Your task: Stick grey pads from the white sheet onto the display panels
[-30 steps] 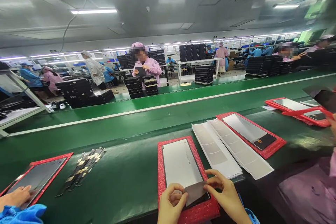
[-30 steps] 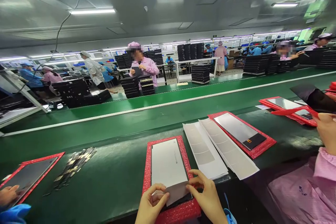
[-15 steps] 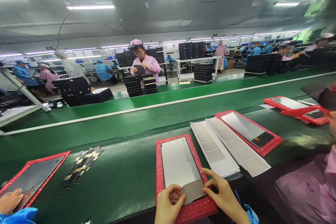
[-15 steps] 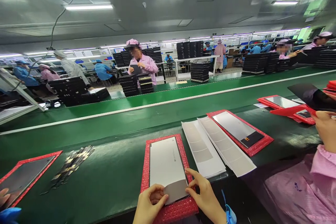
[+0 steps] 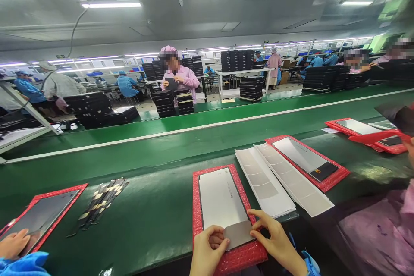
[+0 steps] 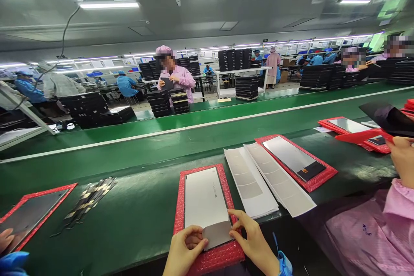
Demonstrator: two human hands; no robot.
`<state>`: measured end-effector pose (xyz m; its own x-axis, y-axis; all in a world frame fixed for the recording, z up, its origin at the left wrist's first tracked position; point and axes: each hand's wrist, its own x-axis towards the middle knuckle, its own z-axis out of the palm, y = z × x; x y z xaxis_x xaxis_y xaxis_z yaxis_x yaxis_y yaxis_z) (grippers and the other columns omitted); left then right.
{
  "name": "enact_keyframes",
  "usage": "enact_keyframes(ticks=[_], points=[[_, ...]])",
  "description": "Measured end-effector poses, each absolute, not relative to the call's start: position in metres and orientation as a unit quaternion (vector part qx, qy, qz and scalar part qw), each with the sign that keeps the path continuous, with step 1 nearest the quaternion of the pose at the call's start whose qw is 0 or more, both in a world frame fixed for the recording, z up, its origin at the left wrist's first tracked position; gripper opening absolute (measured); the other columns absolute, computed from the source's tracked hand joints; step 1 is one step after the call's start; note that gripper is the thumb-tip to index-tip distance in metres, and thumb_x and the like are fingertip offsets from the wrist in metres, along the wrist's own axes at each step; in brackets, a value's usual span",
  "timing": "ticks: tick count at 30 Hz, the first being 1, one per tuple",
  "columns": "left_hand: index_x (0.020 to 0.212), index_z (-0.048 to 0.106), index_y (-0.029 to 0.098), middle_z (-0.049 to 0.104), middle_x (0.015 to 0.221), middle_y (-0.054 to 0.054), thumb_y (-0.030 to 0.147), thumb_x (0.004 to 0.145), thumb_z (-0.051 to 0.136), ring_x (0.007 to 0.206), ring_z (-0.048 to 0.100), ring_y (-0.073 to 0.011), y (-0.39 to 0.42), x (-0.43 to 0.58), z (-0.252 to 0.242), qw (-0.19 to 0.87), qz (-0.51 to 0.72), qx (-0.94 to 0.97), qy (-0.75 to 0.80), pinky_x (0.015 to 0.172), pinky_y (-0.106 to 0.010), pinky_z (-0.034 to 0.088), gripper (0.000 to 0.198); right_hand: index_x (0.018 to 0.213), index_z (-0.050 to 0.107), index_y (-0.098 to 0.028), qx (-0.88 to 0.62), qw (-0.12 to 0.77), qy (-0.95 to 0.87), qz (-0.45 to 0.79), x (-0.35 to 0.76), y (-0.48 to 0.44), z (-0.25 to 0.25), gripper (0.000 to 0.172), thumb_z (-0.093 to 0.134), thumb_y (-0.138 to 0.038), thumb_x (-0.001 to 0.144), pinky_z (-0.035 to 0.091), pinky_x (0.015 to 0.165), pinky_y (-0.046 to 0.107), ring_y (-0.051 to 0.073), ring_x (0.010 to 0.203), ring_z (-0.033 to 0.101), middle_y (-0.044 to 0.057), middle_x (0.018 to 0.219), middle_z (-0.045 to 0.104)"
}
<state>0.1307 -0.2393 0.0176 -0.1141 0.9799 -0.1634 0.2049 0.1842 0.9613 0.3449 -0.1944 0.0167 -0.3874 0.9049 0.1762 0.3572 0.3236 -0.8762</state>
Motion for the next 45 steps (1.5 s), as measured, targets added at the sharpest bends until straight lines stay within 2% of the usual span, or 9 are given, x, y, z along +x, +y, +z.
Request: enact_keyframes(ticks=[9, 17, 26, 32, 38, 42, 45], points=[[0.076, 0.065, 0.014, 0.069, 0.069, -0.005, 0.029, 0.062, 0.07, 0.062, 0.065, -0.0165, -0.238, 0.129, 0.025, 0.469, 0.422, 0.472, 0.616, 0.056, -0.023, 0.051, 0.021, 0.12, 0.045, -0.026, -0.409, 0.358, -0.751, 0.376, 0.346, -0.195, 0.012, 0.039, 0.05, -0.019, 0.082, 0.046, 0.079, 0.026, 0.011, 0.073, 0.06, -0.001, 0.088, 0.062], [0.076, 0.065, 0.014, 0.069, 0.068, -0.005, 0.026, 0.062, 0.069, 0.061, 0.065, -0.0161, -0.239, 0.13, 0.029, 0.459, 0.403, 0.482, 0.628, 0.056, -0.022, 0.05, 0.019, 0.12, 0.047, -0.025, -0.406, 0.354, -0.761, 0.361, 0.347, -0.194, 0.013, 0.036, 0.05, -0.022, 0.083, 0.046, 0.083, 0.027, 0.012, 0.076, 0.061, 0.0, 0.087, 0.063], [0.078, 0.065, 0.014, 0.07, 0.069, -0.005, 0.024, 0.059, 0.071, 0.064, 0.066, -0.0171, -0.238, 0.128, 0.031, 0.471, 0.396, 0.477, 0.628, 0.058, -0.024, 0.052, 0.021, 0.118, 0.048, -0.027, -0.397, 0.367, -0.766, 0.349, 0.346, -0.195, 0.013, 0.035, 0.048, -0.021, 0.084, 0.049, 0.079, 0.026, 0.013, 0.075, 0.061, 0.001, 0.09, 0.062], [0.077, 0.065, 0.015, 0.07, 0.073, -0.005, 0.025, 0.059, 0.071, 0.064, 0.066, -0.0173, -0.239, 0.128, 0.029, 0.47, 0.403, 0.477, 0.623, 0.058, -0.024, 0.053, 0.021, 0.118, 0.048, -0.027, -0.393, 0.364, -0.77, 0.347, 0.347, -0.196, 0.009, 0.034, 0.046, -0.02, 0.084, 0.05, 0.079, 0.027, 0.013, 0.077, 0.06, 0.003, 0.103, 0.059], [0.077, 0.063, 0.016, 0.068, 0.071, -0.004, 0.023, 0.062, 0.067, 0.064, 0.066, -0.0171, -0.243, 0.131, 0.029, 0.45, 0.4, 0.494, 0.627, 0.058, -0.024, 0.053, 0.017, 0.117, 0.049, -0.027, -0.392, 0.362, -0.776, 0.336, 0.347, -0.196, 0.011, 0.033, 0.046, -0.021, 0.085, 0.051, 0.077, 0.026, 0.012, 0.076, 0.061, 0.003, 0.103, 0.06], [0.077, 0.063, 0.019, 0.068, 0.074, -0.002, 0.021, 0.067, 0.062, 0.066, 0.066, -0.017, -0.247, 0.133, 0.033, 0.391, 0.394, 0.554, 0.621, 0.063, -0.025, 0.053, 0.011, 0.118, 0.049, -0.028, -0.394, 0.354, -0.798, 0.287, 0.348, -0.198, 0.01, 0.033, 0.044, -0.022, 0.087, 0.051, 0.081, 0.026, 0.013, 0.083, 0.062, 0.004, 0.109, 0.06], [0.084, 0.065, 0.024, 0.069, 0.087, -0.003, 0.025, 0.065, 0.066, 0.079, 0.065, -0.0216, -0.251, 0.13, 0.03, 0.23, 0.38, 0.602, 0.663, 0.071, -0.03, 0.052, 0.02, 0.122, 0.047, -0.03, -0.4, 0.336, -0.83, 0.194, 0.348, -0.203, 0.006, 0.036, 0.045, -0.022, 0.087, 0.049, 0.087, 0.03, 0.017, 0.099, 0.06, 0.003, 0.115, 0.06]])
